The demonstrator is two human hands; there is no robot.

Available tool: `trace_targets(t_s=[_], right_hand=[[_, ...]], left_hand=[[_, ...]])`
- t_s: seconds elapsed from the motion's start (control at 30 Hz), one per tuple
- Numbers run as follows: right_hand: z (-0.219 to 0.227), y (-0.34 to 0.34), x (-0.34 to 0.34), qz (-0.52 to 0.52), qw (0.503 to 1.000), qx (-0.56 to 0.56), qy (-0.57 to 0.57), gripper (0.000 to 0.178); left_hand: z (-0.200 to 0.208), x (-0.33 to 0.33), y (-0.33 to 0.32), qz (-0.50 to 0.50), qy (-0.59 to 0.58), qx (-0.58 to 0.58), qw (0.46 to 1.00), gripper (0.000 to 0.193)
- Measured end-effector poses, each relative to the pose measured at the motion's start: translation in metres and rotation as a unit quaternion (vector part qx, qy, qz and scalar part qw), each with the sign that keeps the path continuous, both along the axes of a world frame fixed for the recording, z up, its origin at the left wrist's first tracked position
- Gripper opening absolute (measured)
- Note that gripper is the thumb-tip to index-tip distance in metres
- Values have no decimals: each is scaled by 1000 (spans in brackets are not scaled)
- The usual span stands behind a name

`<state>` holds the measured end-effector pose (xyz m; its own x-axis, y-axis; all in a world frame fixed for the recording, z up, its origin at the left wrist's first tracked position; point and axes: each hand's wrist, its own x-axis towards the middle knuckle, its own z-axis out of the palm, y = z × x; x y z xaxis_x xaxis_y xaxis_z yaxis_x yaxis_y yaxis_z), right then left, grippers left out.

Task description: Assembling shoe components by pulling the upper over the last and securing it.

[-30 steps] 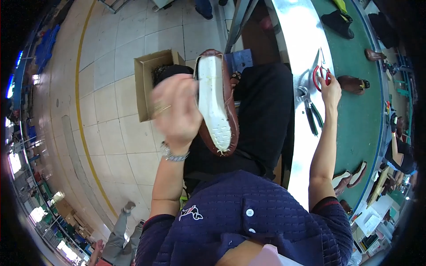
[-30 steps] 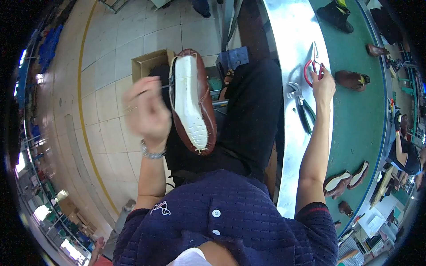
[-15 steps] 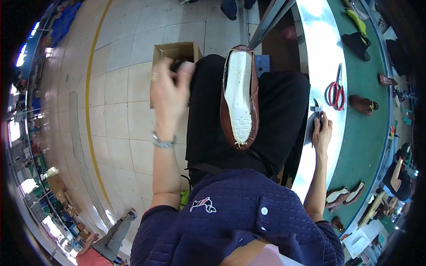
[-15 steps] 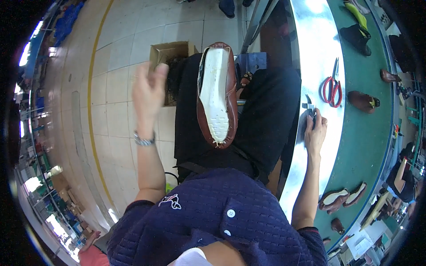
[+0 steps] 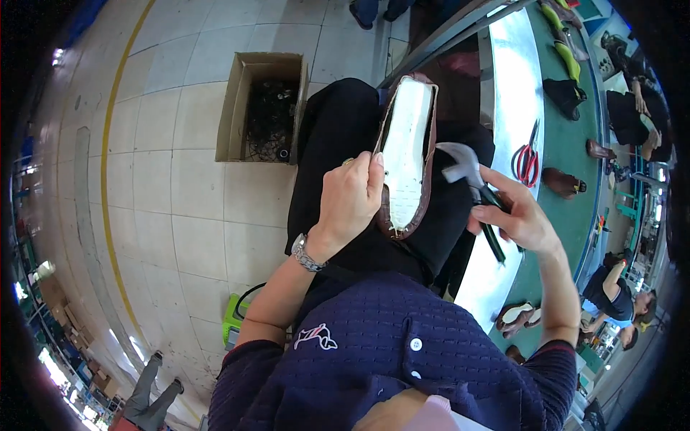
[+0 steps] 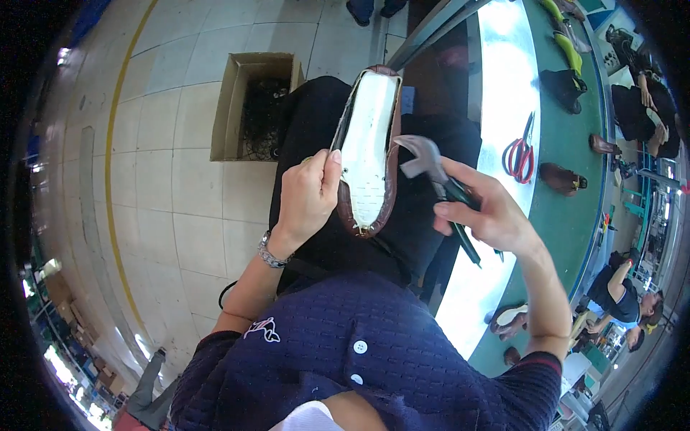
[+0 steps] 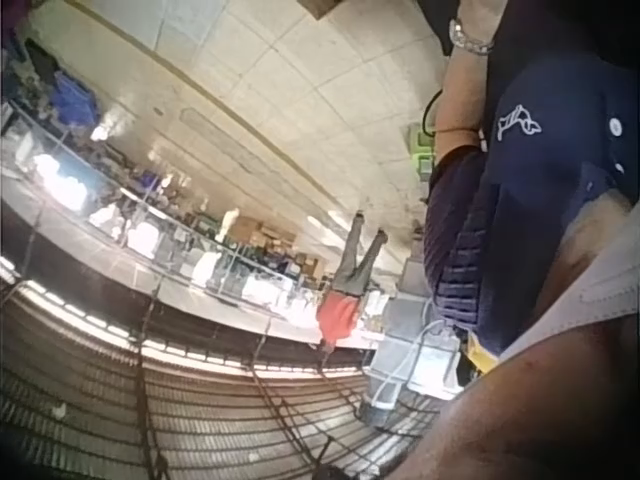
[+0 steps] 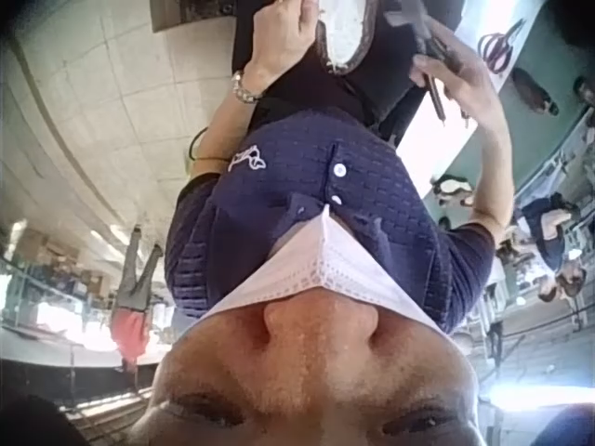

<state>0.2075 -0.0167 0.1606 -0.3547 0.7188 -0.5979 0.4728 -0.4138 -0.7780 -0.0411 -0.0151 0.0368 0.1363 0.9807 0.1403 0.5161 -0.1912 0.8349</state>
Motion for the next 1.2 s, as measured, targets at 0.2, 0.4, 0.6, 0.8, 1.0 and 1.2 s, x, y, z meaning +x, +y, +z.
trace_targets(t_s=[0.2, 0.4, 0.6, 0.8, 1.0, 1.2], right_hand=[[8, 36, -55, 309, 895, 186, -262, 66], [1, 29, -63, 288, 892, 157, -311, 66], [-11, 19, -57, 237, 909, 230, -253, 66], [39, 66, -56, 344, 875, 187, -284, 66], [-10, 108, -40, 334, 798, 413, -286, 66], [-13, 99, -40, 359, 760, 456, -292, 62]], left_hand=[[2, 4, -1, -43, 158, 59, 985, 26], [13, -20, 9, -119, -82, -185, 972, 39], [-32, 12, 43, -118, -666, -430, 599, 80], [-18, 23, 45, -96, -602, -383, 694, 76], [-12, 21, 52, -140, -567, -397, 708, 71], [-16, 12, 55, -150, -546, -395, 723, 70]])
